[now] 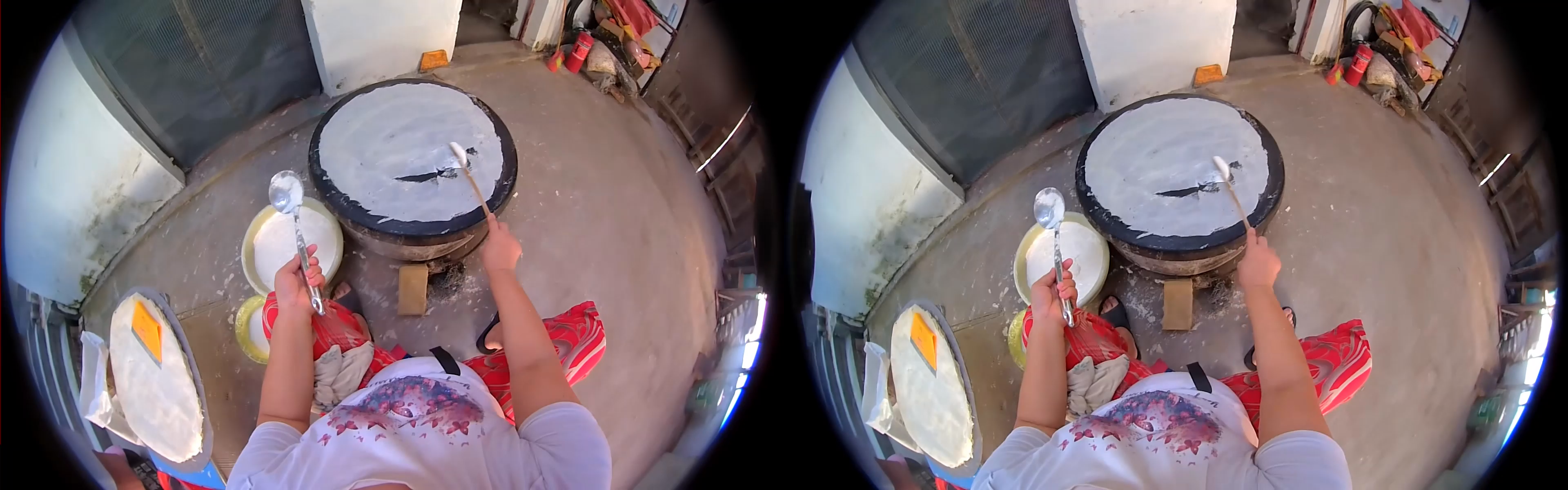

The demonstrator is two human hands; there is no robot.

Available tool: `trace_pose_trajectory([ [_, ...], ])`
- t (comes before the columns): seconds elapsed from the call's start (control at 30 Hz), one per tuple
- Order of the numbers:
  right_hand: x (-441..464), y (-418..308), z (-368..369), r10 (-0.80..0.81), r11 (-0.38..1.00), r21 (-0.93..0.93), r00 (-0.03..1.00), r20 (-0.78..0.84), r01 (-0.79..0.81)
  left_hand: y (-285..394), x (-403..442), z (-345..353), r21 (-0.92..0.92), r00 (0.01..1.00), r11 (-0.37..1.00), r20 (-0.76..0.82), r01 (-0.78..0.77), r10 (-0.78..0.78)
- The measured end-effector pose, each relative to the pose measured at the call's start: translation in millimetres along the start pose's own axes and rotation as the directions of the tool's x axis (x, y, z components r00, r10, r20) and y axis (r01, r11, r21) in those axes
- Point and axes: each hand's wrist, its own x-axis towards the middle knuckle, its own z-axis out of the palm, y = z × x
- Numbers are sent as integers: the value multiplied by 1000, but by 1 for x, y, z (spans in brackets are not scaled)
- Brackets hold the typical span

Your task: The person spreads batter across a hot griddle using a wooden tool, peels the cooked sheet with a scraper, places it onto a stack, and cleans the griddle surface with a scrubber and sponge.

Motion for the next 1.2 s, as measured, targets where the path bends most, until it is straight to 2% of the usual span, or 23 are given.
trace_pose_trajectory([
  [0.03, 0, 1, -6, 5, 1000, -3, 1000, -5, -5, 0, 0, 0, 11, 1000, 1000, -17, -15, 16],
  [0.1, -2, 2, -13, 146, 987, 51, 986, 86, -150, -2, 0, 0, 18, 999, 1000, -21, -25, 26],
  [0.13, -1, 8, 5, 149, 987, 50, 985, 83, -153, -2, 1, 0, 16, 999, 1000, -29, -26, 26],
  [0.17, 1, 18, 39, 138, 925, 351, 989, 46, -145, -2, 1, 0, 14, 999, 1000, -38, -28, 28],
  [0.2, 1, 18, 41, 137, 777, 619, 991, 8, -113, -2, 1, 0, 14, 999, 999, -36, -29, 29],
  [0.33, 26, 44, 34, 209, 713, 675, 976, 53, -189, -2, 5, -5, 26, 1000, 1000, -13, 0, 0],
  [0.43, 45, 75, 45, 175, 756, 619, 977, 124, -214, -2, 6, -4, 34, 1000, 999, -15, 12, -12],
  [0.5, 42, 90, 54, -76, 824, 566, 995, 61, 28, -2, 6, -3, 28, 999, 1000, -34, 11, -10],
  [0.53, 36, 88, 35, -76, 825, 564, 995, 60, 29, -2, 7, -3, 42, 1000, 999, -24, 0, 1],
  [0.6, 20, 89, -6, -45, 638, 715, 913, 406, -287, -4, 7, -2, 51, 1000, 999, -15, -8, 9],
  [0.63, 18, 91, -3, -45, 639, 714, 913, 405, -286, -4, 7, -1, 62, 1000, 998, -5, -11, 11],
  [0.7, 14, 95, 13, 226, 554, 718, 906, 358, -422, -6, 7, 2, 77, 1000, 997, 1, -10, 10],
  [0.73, 13, 91, 29, 229, 552, 717, 904, 362, -427, -8, 6, 7, 132, 1000, 991, 4, -19, 18],
  [0.8, 11, 66, 61, 75, 755, 647, 994, 77, -107, -10, 7, 13, 184, 1000, 983, 15, -15, 12],
  [0.93, -11, 26, 23, -37, 849, 528, 998, 50, 5, -15, -3, 27, 262, 997, 965, 74, -19, -1],
  [1.0, -16, 38, 17, -43, 627, 767, 977, 208, -136, -19, -15, 36, 318, 996, 947, 90, -36, 8],
  [1.03, -17, 43, 23, -46, 630, 765, 977, 208, -133, -21, -20, 39, 372, 994, 927, 105, -53, 15],
  [1.1, -24, 51, 40, 252, 557, 749, 932, 261, -360, -27, -29, 46, 409, 996, 912, 92, -46, 9],
  [1.13, -35, 38, 37, 251, 557, 748, 932, 262, -360, -30, -31, 49, 450, 997, 892, 83, -42, 5],
  [1.2, -56, -3, 34, 119, 629, 753, 981, 154, -195, -38, -30, 52, 475, 996, 879, 86, -30, -12],
])
